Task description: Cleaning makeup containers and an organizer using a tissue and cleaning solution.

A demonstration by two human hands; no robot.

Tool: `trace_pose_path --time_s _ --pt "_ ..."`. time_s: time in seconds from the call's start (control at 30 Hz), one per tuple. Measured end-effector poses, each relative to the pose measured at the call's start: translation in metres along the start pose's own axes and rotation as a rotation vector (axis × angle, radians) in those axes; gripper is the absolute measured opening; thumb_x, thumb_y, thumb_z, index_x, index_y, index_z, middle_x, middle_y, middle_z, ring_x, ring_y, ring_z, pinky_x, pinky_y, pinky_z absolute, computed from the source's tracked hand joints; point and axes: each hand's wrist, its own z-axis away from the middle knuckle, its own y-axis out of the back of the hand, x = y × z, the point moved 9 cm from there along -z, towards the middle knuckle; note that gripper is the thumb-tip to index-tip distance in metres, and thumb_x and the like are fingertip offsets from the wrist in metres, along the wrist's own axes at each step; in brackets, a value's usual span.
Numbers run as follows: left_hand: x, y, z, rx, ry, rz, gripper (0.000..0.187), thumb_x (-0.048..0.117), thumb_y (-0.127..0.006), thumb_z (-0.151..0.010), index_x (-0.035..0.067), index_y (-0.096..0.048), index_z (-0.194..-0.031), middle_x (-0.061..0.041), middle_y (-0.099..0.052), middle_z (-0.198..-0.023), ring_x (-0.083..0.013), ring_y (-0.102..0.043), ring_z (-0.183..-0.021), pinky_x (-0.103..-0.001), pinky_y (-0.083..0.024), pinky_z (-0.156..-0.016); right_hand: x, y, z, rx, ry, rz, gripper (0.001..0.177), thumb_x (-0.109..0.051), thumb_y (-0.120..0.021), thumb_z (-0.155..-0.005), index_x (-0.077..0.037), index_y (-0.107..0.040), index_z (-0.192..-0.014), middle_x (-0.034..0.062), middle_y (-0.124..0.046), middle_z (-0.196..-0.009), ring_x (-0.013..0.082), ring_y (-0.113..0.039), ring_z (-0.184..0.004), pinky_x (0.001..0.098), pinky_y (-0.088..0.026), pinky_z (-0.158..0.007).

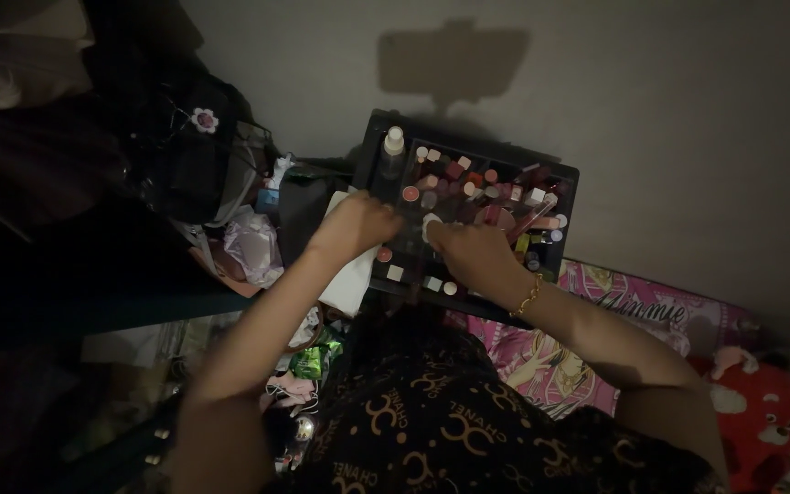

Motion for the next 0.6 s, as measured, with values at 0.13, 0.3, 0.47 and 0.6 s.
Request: trace_pose_path --time_s 0.13,0.3,0.47,0.6 --pt "-0.025 0.039 0.023 0.314 0.188 0.395 0.014 0.013 -0.066 -0.082 0.019 -0.075 -0.091 -0.002 -0.073 -0.084 -0.0247 -0.073 -0.084 -0.04 -0.053 -0.076 -0.003 0.003 -0.002 0.044 0.007 0.016 0.005 -0.014 -0.058 -0.095 -0.011 -0.062 -0.093 0.0091 -0.066 -0.066 0.0293 -0.065 -0.053 0.0419 -0.046 -0.043" --pt "-0.049 0.067 0.061 0.488 0.474 0.702 0.008 0.018 -0.075 -0.091 0.014 -0.078 -0.097 -0.005 -0.074 -0.088 -0.0255 -0.069 -0.071 -0.037 -0.053 -0.064 -0.007 -0.009 -0.011 0.102 0.054 0.017 0.016 -0.012 -0.059 -0.091 -0.013 -0.068 -0.104 0.0091 -0.069 -0.07 0.0299 -0.068 -0.056 0.0425 -0.048 -0.043" --pt "-0.056 0.037 0.1 0.565 0.78 1.045 0.014 0.012 -0.08 -0.089 0.008 -0.081 -0.102 -0.002 -0.042 -0.056 -0.0102 -0.044 -0.049 -0.028 -0.037 -0.049 -0.018 -0.029 -0.026 0.098 0.127 0.05 0.024 -0.01 -0.061 -0.088 -0.012 -0.066 -0.111 0.0093 -0.071 -0.073 0.0298 -0.071 -0.064 0.0424 -0.052 -0.051" --pt "-0.048 0.028 0.118 0.562 0.903 1.161 0.014 0.012 -0.079 -0.091 0.005 -0.08 -0.103 0.001 -0.028 -0.055 -0.004 -0.032 -0.052 -0.025 -0.03 -0.049 -0.023 -0.037 -0.036 0.042 0.131 0.085 0.023 -0.01 -0.062 -0.088 -0.008 -0.064 -0.11 0.0105 -0.07 -0.073 0.0298 -0.071 -0.062 0.0412 -0.053 -0.049"
